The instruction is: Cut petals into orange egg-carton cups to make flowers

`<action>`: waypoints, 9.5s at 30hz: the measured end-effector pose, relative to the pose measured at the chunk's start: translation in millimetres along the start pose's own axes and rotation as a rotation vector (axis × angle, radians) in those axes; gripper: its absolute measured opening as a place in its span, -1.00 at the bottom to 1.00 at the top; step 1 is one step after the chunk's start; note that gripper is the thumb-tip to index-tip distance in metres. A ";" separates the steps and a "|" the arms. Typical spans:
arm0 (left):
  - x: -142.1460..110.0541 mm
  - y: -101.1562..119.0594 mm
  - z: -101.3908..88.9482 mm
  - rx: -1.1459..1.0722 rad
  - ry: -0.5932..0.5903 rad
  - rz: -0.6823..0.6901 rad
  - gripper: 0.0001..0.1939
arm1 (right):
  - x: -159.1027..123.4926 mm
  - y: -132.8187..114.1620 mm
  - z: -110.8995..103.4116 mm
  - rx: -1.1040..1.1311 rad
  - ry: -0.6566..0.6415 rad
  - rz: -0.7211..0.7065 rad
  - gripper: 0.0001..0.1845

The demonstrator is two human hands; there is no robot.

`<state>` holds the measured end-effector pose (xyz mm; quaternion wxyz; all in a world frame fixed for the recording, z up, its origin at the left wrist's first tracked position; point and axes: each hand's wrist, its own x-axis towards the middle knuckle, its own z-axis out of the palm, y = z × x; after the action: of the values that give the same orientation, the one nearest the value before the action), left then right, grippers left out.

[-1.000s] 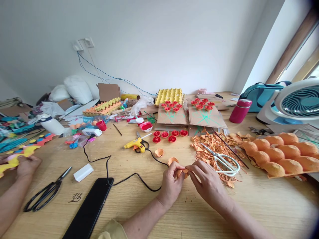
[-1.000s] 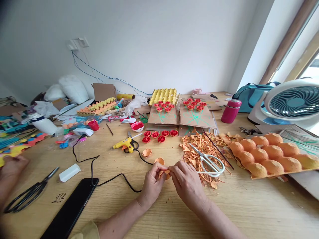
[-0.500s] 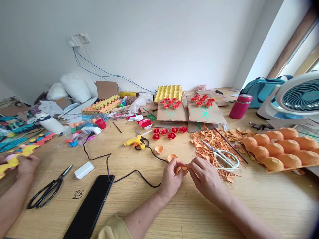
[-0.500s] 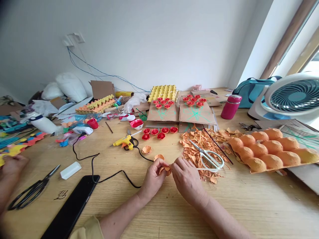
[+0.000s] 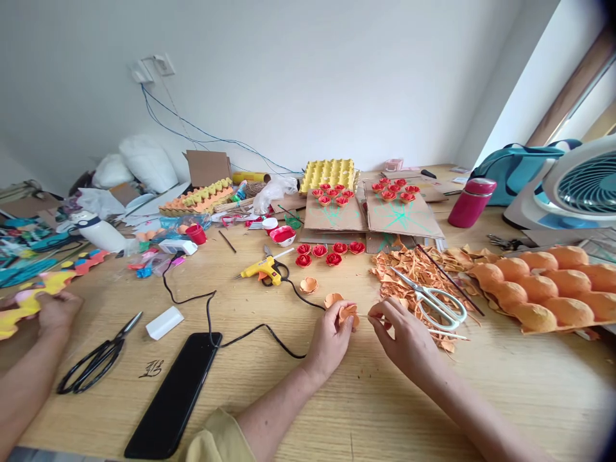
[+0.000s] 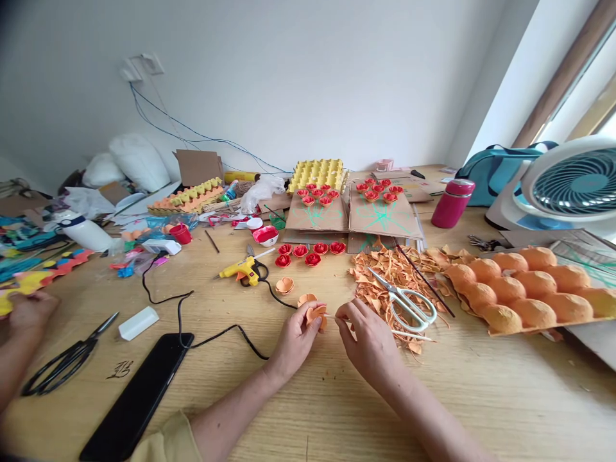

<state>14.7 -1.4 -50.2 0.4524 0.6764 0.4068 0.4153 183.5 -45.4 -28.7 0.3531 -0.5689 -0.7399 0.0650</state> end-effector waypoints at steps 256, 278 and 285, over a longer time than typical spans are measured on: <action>0.2 1.5 1.4 -0.132 -0.057 -0.060 -0.54 | 2.1 5.3 2.3 0.038 0.019 0.027 -0.92; -6.3 7.2 3.0 0.160 -0.039 0.046 -0.75 | -1.1 -9.2 4.8 -0.094 -0.133 0.036 -0.77; -6.2 11.3 3.6 0.139 -0.020 0.039 -0.78 | -1.7 -10.3 3.3 -0.073 -0.125 0.031 -0.77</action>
<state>17.9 -11.0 -41.6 0.4001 0.7181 0.4168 0.3879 173.5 -49.4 -26.8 0.2843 -0.5874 -0.7536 0.0789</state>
